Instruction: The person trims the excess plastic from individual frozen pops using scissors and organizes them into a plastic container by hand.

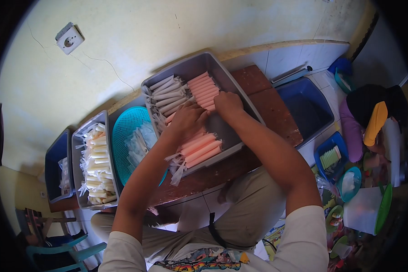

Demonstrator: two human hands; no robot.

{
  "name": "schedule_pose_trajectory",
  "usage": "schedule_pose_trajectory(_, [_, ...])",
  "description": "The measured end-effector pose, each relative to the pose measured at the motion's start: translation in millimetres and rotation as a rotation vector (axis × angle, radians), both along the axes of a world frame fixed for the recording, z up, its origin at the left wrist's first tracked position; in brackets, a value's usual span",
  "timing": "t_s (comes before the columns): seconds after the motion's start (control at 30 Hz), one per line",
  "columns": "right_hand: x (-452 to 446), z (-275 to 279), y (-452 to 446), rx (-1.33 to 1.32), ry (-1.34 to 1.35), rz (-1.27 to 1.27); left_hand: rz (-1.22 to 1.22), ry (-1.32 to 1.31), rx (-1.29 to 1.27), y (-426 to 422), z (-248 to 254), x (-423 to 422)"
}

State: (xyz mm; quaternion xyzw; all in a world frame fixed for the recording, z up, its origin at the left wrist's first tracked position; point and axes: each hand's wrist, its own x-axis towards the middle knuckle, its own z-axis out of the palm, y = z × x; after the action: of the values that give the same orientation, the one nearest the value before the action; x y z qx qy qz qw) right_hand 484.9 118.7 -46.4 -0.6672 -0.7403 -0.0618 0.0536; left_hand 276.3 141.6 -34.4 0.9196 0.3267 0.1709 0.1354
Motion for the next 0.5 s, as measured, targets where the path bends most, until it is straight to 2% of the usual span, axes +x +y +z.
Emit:
schedule_pose_trajectory(0.17, [-4.8, 0.2, 1.8, 0.0, -0.008, -0.015, 0.017, 0.127, -0.036, -12.8, 10.4, 0.5])
schedule_pose_trajectory(0.5, [-4.6, -0.8, 1.1, 0.019, -0.055, -0.018, 0.032, 0.105, -0.022, -11.9, 3.0, 0.2])
